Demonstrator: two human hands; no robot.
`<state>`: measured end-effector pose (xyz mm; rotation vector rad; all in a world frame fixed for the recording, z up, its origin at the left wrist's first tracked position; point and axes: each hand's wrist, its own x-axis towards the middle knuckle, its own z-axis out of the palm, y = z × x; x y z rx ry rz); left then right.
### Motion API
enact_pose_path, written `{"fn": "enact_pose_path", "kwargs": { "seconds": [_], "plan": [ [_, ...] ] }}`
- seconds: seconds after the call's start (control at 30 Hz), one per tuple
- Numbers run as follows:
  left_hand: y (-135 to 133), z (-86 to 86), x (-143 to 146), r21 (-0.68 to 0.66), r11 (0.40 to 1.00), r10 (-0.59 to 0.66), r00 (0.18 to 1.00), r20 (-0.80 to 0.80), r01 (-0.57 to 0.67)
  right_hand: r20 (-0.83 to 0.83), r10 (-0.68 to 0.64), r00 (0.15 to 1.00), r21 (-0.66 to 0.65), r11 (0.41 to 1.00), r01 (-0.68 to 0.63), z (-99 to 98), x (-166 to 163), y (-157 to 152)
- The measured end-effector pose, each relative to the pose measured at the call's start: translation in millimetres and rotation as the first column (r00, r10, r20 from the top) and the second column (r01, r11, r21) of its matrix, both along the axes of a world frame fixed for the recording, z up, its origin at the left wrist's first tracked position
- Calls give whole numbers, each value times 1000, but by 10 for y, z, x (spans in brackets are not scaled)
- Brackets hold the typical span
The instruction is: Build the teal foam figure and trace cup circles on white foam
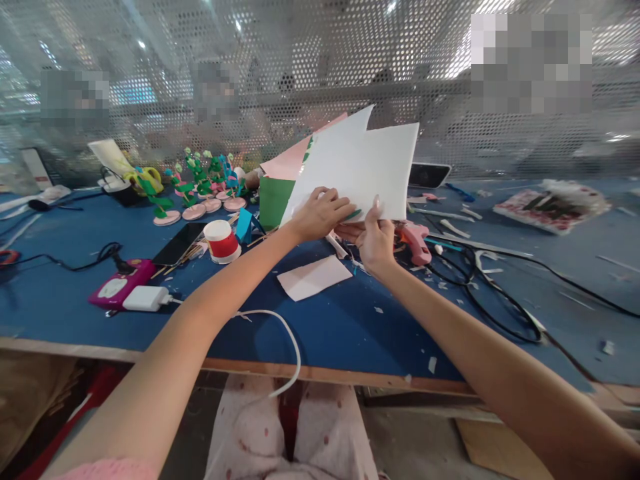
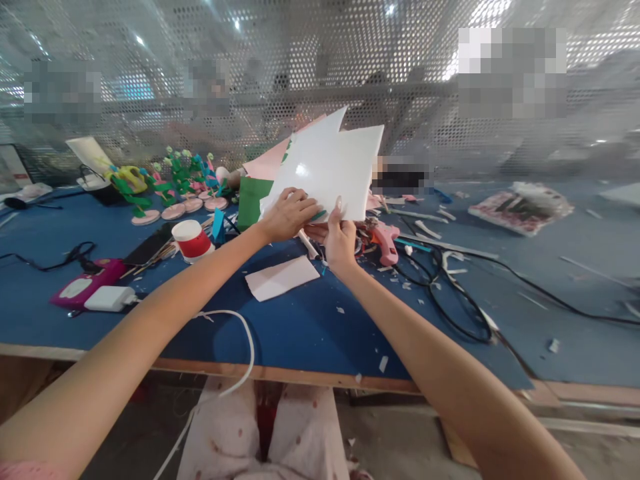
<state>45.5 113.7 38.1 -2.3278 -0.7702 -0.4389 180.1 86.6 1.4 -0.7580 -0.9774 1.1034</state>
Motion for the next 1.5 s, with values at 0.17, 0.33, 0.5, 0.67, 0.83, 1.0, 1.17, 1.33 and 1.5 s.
{"fn": "enact_pose_path", "kwargs": {
  "seconds": [0.17,0.33,0.5,0.67,0.83,1.0,1.17,1.33,1.5],
  "plan": [
    [14,26,7,-10,1000,-16,1000,-26,16,-7,6,1000,-14,1000,-6,27,-10,-25],
    [101,33,-39,-61,998,14,997,80,-9,5,21,1000,-6,1000,-21,86,-41,-87],
    [245,-19,-117,-88,996,63,930,362,-34,-23,44,999,12,999,-43,110,-46,-108],
    [302,-43,-123,-163,982,168,852,497,-99,-84,59,995,12,998,-58,119,-37,-95],
    [249,-17,-152,-114,993,81,875,476,-30,-65,48,997,10,999,-48,100,-30,-92],
    [179,-1,-139,-74,994,106,916,388,-84,-42,52,998,31,998,-51,66,-31,-82],
    [182,-5,-133,-25,994,107,922,373,-105,-67,48,997,23,999,-46,76,-32,-95],
    [152,-12,-140,35,987,128,908,399,-155,-62,63,996,46,997,-60,76,-36,-120],
    [107,25,-103,9,996,84,951,297,-91,-74,61,995,66,996,-56,50,-34,-94]
  ]
}}
